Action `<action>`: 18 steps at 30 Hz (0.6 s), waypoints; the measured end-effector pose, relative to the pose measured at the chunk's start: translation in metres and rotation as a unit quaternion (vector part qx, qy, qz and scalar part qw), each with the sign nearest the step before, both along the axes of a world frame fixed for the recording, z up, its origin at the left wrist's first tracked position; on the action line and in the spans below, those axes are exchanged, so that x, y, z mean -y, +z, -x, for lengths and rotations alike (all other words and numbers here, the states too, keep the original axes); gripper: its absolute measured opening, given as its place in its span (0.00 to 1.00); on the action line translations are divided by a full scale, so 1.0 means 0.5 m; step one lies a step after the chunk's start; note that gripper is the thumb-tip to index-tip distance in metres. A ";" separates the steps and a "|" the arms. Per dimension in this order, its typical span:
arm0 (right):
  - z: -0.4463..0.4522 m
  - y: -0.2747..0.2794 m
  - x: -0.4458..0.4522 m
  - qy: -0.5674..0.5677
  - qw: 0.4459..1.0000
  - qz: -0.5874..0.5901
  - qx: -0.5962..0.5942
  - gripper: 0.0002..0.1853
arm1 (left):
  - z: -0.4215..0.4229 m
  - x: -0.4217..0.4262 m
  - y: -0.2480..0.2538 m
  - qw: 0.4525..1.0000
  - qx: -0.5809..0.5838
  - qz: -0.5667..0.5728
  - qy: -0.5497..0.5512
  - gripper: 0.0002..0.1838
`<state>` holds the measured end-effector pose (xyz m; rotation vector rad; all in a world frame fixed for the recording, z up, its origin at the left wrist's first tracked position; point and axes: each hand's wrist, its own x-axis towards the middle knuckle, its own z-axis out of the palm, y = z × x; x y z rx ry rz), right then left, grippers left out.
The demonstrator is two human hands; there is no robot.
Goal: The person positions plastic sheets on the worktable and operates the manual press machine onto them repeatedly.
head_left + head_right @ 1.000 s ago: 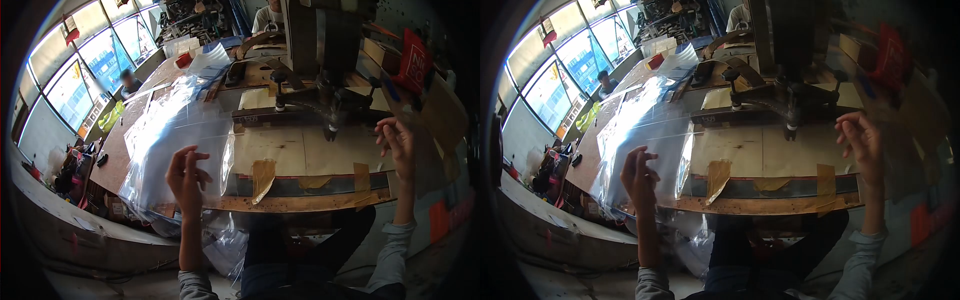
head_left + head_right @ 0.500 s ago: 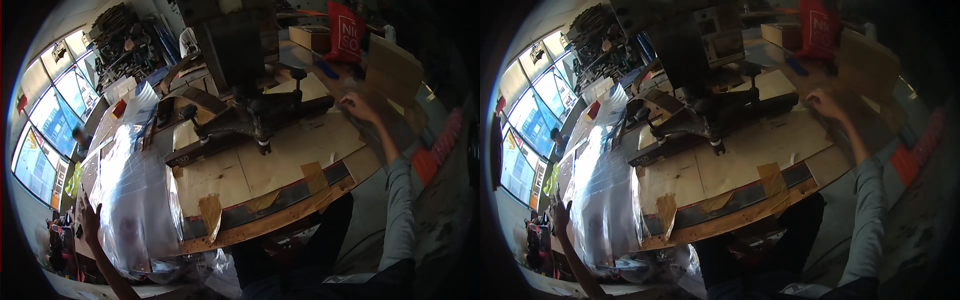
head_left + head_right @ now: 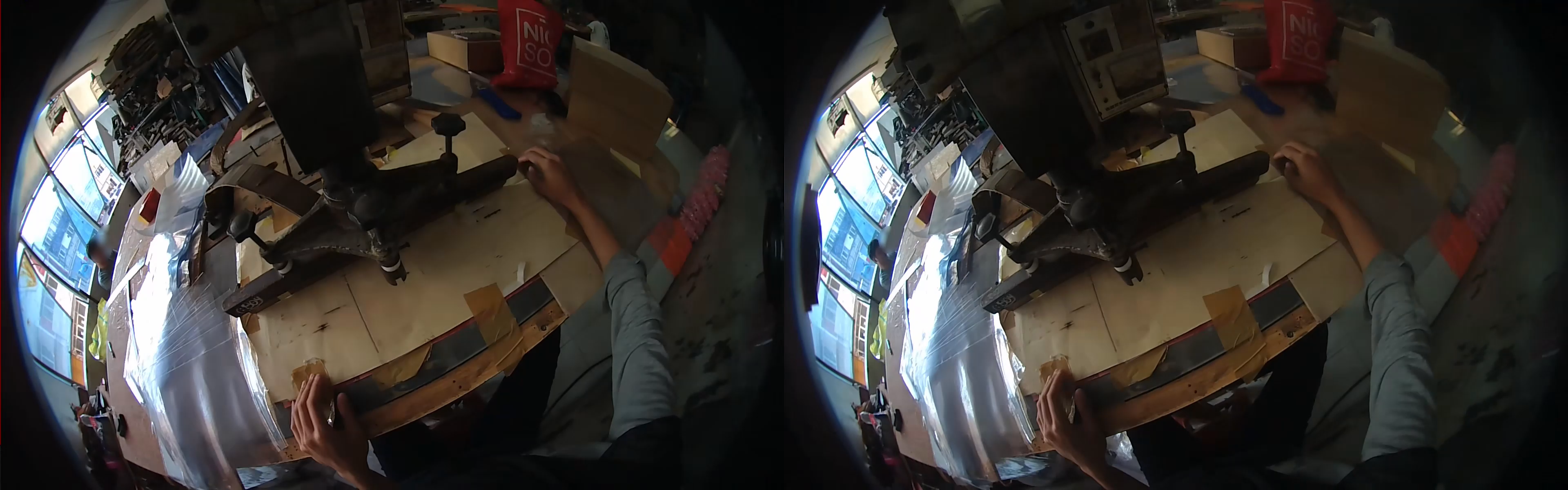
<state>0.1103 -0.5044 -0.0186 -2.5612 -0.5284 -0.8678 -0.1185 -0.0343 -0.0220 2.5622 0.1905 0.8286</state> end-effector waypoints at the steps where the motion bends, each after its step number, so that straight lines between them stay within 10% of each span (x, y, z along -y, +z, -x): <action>1: -0.001 -0.002 -0.003 0.006 1.000 0.002 0.007 0.14 | 0.002 -0.002 0.000 1.000 0.003 -0.024 -0.015 0.17; 18: -0.001 -0.009 -0.010 0.003 0.998 0.016 0.057 0.17 | 0.016 0.000 -0.010 0.996 0.055 -0.049 -0.047 0.19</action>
